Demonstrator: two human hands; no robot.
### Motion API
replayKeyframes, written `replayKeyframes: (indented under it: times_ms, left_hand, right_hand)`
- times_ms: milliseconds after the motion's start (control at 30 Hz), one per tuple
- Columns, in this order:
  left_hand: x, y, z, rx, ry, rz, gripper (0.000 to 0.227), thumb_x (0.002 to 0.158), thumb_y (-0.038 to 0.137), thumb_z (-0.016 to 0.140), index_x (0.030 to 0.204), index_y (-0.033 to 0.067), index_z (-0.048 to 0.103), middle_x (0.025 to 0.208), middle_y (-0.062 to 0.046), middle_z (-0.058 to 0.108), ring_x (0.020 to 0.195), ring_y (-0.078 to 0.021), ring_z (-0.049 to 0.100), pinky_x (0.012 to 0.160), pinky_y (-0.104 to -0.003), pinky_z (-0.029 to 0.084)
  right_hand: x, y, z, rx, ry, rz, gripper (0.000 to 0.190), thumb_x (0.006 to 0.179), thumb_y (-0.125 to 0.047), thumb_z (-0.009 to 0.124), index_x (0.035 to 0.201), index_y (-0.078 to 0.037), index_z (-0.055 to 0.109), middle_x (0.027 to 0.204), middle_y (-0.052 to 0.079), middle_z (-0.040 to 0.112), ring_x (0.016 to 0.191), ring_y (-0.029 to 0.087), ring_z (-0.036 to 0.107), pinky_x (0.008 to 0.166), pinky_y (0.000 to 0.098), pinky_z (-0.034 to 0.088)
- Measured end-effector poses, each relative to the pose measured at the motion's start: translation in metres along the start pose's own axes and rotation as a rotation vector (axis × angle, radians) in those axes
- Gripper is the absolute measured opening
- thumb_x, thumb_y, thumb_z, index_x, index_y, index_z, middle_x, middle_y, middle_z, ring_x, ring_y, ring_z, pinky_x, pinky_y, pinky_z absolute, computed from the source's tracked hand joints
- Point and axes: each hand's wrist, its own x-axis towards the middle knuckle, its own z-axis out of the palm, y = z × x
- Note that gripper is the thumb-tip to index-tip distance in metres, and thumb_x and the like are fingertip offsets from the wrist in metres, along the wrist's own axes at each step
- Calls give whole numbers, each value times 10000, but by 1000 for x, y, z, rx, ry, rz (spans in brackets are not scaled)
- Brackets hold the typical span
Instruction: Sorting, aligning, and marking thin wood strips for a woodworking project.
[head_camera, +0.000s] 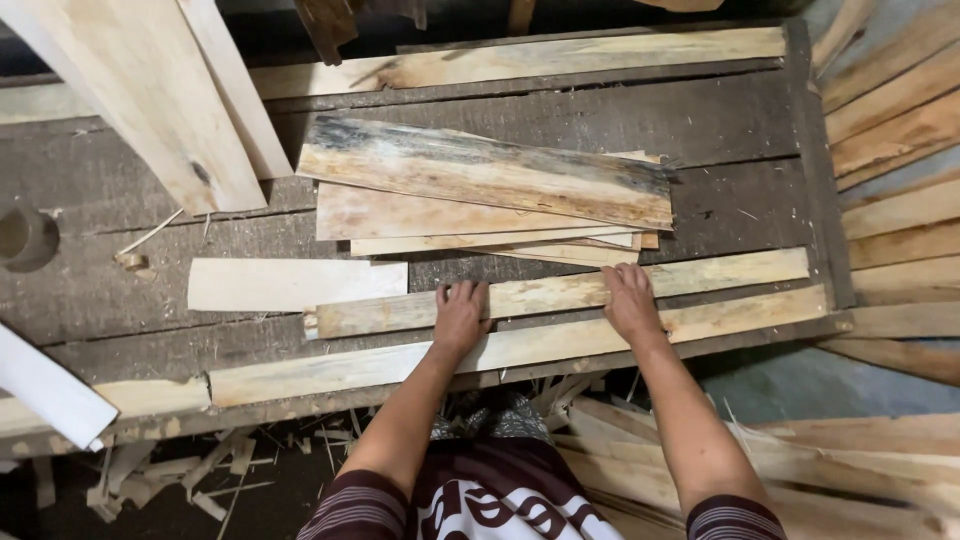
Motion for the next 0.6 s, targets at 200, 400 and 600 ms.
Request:
replayKeyframes:
  times_ms: [200, 400, 600]
  left_hand:
    - [17, 31, 12, 73, -79, -5, 865, 829, 357, 823, 1532, 100, 388, 1388, -128, 477, 1360, -277, 413, 1206, -556, 238]
    - [20, 53, 4, 11, -36, -41, 870, 817, 334, 835, 1529, 91, 398, 1385, -124, 479, 1360, -289, 420, 1212, -554, 247]
    - [18, 47, 12, -20, 0, -36, 926, 785, 374, 846, 1550, 118, 393, 1413, -110, 479, 1382, -286, 414, 1230, -548, 231]
  right_hand:
    - [-2, 15, -18, -16, 3, 13, 701, 766, 44, 711, 1420, -111, 514, 1497, 150, 433, 1462, 387, 315, 1213, 474, 297]
    - [4, 42, -3, -17, 53, 7, 672, 811, 57, 685, 1440, -112, 518, 1506, 162, 448, 1448, 392, 343, 1211, 481, 316]
    - [12, 29, -2, -16, -43, 63, 835, 798, 67, 680, 1556, -124, 386, 1594, 166, 319, 1484, 392, 243, 1204, 477, 260]
